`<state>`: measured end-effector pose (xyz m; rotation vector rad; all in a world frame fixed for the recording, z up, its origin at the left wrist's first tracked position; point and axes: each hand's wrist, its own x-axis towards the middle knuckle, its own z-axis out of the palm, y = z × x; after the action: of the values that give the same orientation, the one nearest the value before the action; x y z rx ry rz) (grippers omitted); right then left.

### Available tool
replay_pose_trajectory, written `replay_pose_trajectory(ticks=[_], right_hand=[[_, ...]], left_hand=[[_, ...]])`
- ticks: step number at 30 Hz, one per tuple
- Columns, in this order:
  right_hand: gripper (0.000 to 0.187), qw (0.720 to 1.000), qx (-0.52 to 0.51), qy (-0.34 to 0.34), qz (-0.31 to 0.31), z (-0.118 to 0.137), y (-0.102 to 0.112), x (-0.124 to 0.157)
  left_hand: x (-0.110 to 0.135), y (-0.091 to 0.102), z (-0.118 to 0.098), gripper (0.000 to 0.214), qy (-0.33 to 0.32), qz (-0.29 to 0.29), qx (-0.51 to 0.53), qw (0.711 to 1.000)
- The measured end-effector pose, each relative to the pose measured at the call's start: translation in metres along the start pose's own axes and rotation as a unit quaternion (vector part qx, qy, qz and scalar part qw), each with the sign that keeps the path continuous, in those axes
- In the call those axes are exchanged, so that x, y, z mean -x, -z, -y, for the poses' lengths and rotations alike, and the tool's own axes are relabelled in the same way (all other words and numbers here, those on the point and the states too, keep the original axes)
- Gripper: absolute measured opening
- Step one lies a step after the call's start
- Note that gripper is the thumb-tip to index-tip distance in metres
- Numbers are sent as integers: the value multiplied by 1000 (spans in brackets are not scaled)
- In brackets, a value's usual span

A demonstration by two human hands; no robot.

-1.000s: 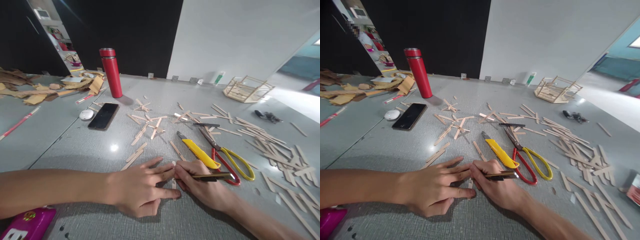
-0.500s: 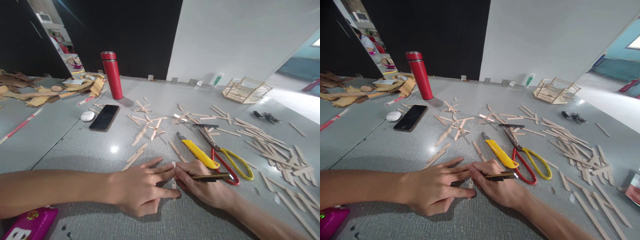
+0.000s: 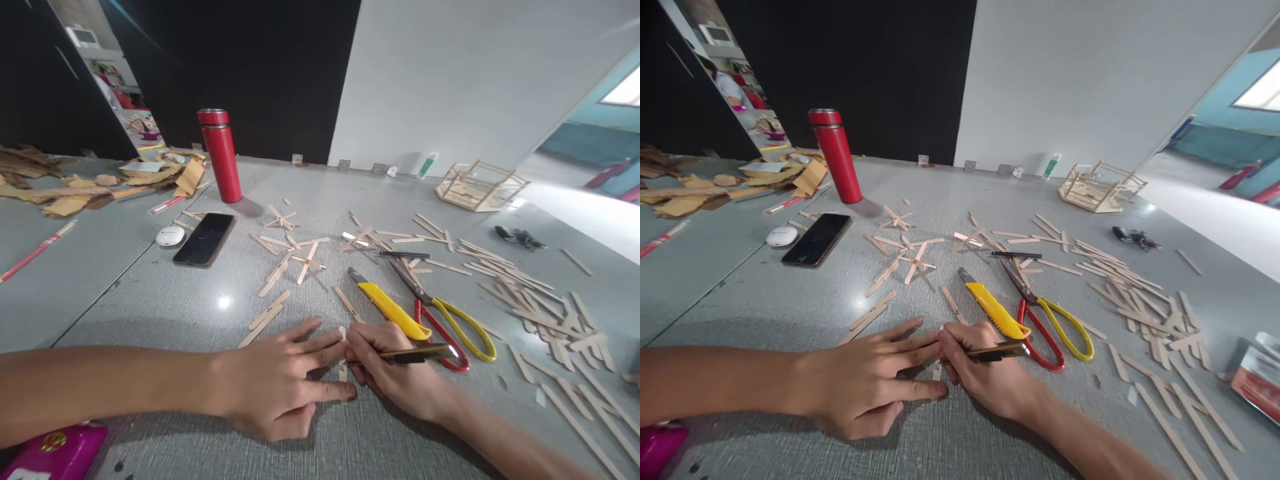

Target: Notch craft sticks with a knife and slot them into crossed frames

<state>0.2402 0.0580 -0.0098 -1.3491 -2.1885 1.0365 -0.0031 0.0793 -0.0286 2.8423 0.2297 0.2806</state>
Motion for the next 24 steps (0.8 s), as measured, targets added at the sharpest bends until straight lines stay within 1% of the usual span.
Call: replay_pose_trajectory(ticks=[6, 11, 17, 21, 24], right_hand=[[49, 1000, 9, 2, -5, -4, -2, 2], [47, 1000, 24, 5, -5, -5, -2, 3], [44, 997, 71, 19, -7, -9, -3, 3], [39, 993, 112, 38, -12, -3, -2, 3], [35, 990, 123, 62, -1, 2, 1, 3]], left_hand=[[0, -2, 1, 54, -8, -24, 2, 1000], [0, 1, 1, 55, -6, -11, 4, 1000], [0, 0, 1, 52, -6, -22, 6, 1000], [1, -1, 1, 50, -7, -24, 4, 1000], [0, 0, 0, 49, -3, -18, -1, 1000]])
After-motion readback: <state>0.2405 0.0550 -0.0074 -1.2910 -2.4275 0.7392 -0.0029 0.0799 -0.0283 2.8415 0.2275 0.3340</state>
